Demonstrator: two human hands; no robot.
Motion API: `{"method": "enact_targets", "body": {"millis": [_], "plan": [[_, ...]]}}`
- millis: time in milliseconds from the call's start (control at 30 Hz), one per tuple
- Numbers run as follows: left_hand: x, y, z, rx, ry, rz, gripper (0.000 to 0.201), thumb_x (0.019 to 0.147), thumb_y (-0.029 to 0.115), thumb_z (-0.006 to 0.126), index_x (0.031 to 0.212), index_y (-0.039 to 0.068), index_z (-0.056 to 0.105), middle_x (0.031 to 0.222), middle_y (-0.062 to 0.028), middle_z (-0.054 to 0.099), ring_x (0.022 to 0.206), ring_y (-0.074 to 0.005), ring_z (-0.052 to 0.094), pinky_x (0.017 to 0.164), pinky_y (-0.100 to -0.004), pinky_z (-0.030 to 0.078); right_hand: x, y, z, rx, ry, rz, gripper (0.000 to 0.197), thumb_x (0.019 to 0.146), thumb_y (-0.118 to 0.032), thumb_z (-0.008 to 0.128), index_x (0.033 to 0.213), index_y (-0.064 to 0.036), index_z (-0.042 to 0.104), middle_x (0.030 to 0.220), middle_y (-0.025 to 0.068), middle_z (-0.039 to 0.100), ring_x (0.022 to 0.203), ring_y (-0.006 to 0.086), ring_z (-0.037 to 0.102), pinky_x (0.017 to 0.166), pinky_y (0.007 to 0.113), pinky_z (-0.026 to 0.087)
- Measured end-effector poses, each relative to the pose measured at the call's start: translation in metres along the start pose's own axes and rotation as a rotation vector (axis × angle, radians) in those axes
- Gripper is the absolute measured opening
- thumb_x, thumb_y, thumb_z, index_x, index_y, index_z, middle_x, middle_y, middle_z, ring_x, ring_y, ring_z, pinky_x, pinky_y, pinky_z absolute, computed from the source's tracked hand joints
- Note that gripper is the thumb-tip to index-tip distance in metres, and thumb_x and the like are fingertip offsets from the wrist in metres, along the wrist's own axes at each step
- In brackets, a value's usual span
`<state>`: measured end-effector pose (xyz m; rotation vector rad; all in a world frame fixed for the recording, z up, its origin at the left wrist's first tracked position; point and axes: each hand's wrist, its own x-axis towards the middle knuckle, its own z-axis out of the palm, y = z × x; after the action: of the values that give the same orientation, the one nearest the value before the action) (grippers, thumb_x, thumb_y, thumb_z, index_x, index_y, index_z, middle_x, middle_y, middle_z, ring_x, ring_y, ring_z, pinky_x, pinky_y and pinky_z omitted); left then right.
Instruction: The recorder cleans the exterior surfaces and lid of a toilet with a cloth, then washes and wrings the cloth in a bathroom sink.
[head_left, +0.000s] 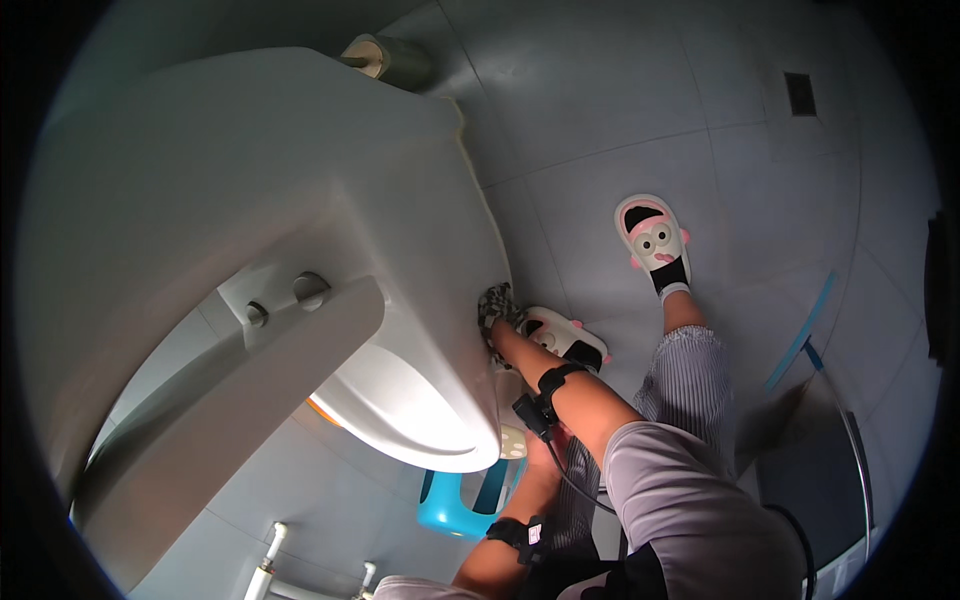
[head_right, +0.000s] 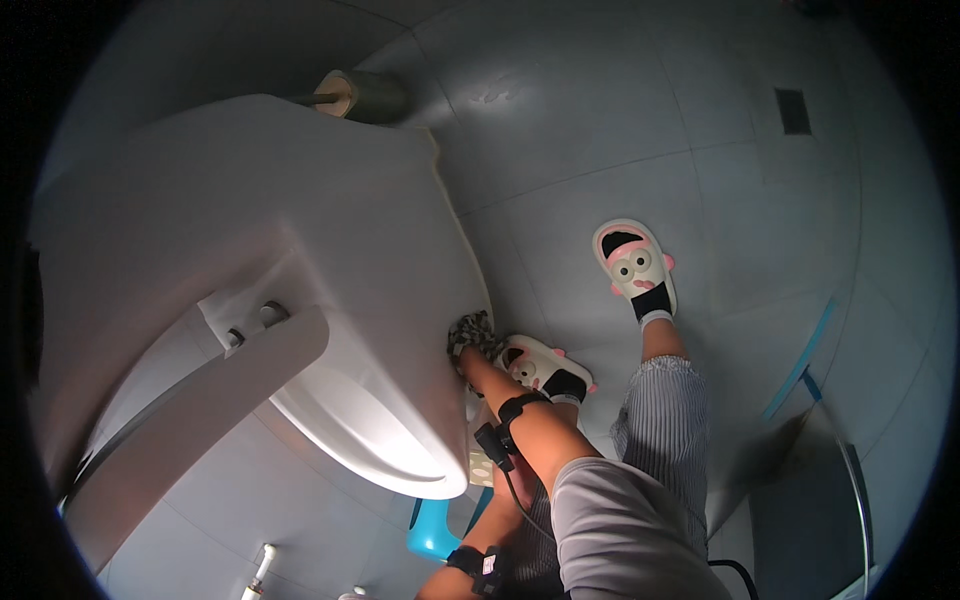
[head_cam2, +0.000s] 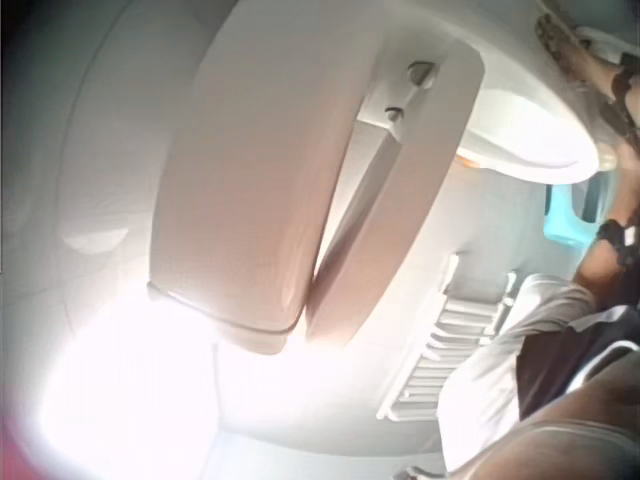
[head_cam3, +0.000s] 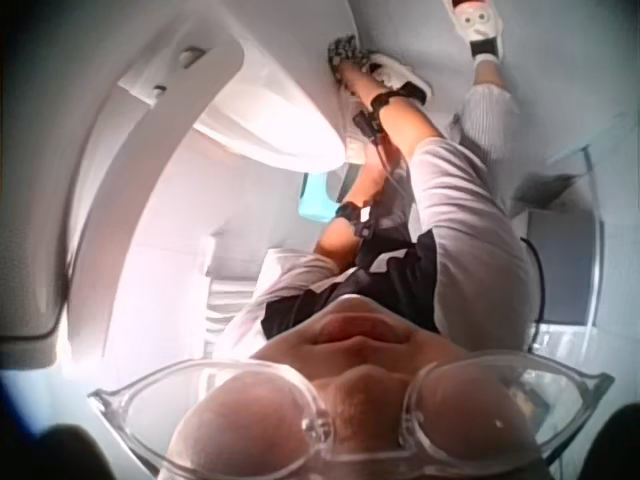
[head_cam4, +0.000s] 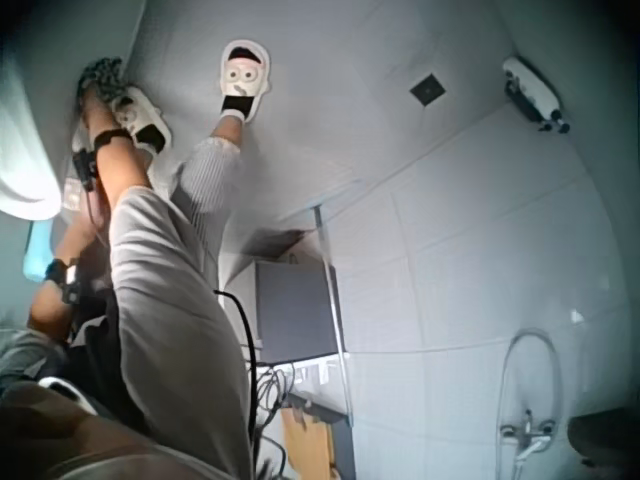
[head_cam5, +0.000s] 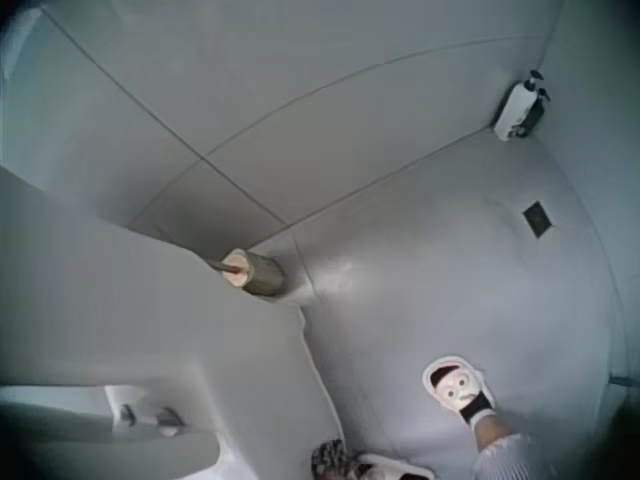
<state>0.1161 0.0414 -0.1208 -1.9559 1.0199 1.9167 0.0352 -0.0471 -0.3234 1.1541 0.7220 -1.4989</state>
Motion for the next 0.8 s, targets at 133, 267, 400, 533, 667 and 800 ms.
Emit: {"method": "enact_targets", "body": {"millis": [133,267,400,533,667,800], "plan": [[0.009,-0.023,0.004,-0.155,-0.071,-0.163,0.011,0.084,0.008,0.049,0.09,0.0,0.055,0.07,-0.0078,0.056,0.057,-0.0165,0.054,0.052,-0.0287,0.047,0.035,-0.031,0.009,-0.128,-0.03,-0.011,0.045,0.088,-0.038,0.038,0.117,-0.004,0.048,0.109,0.0162,0.053,0.098,0.0253,0.048,0.087,0.037,0.036],[0.013,-0.021,0.048,-0.056,0.037,-0.232,0.012,0.085,0.007,0.047,0.091,0.001,0.055,0.069,-0.0051,0.054,0.058,-0.0139,0.052,0.054,-0.0262,0.047,0.075,-0.187,0.031,-1.014,0.391,-1.7,0.038,0.091,-0.031,0.037,0.108,0.0003,0.052,0.106,0.0165,0.054,0.096,0.0246,0.049,0.084,0.038,0.037],[0.022,0.012,0.042,-0.056,0.078,-0.2,0.012,0.086,0.009,0.048,0.094,0.002,0.054,0.07,-0.0037,0.054,0.059,-0.0127,0.052,0.055,-0.0246,0.046,0.026,-0.265,0.112,-0.192,-0.078,-0.527,0.046,0.093,-0.033,0.033,0.124,0.0002,0.042,0.124,0.0156,0.045,0.109,0.0274,0.045,0.093,0.038,0.034],[0.045,0.004,0.068,-0.015,-0.025,-0.14,0.012,0.085,0.008,0.047,0.094,0.002,0.054,0.07,-0.003,0.054,0.062,-0.0123,0.053,0.055,-0.0236,0.045,0.048,-0.297,0.095,0.049,-0.084,-0.542,0.054,0.092,-0.035,0.034,0.132,0.001,0.032,0.133,0.0144,0.038,0.114,0.0277,0.042,0.097,0.037,0.031],[0.043,0.004,0.093,-0.239,0.176,-0.325,0.012,0.086,0.011,0.045,0.091,0.004,0.053,0.071,-0.0021,0.053,0.063,-0.0121,0.051,0.056,-0.0244,0.044,0.093,-0.285,0.041,-1.316,0.005,-0.639,0.054,0.084,-0.036,0.049,0.126,-0.0029,0.042,0.129,0.0143,0.042,0.118,0.0281,0.039,0.102,0.039,0.024],[0.068,-0.032,0.067,-0.461,0.193,-0.408,0.011,0.086,0.014,0.044,0.085,0.007,0.053,0.069,-0.0003,0.052,0.062,-0.0106,0.05,0.057,-0.0252,0.044,0.104,-0.247,0.023,-2.218,0.431,-0.921,0.041,0.079,-0.024,0.052,0.114,-0.0027,0.058,0.125,0.0166,0.048,0.125,0.0327,0.032,0.107,0.049,0.012]]}}
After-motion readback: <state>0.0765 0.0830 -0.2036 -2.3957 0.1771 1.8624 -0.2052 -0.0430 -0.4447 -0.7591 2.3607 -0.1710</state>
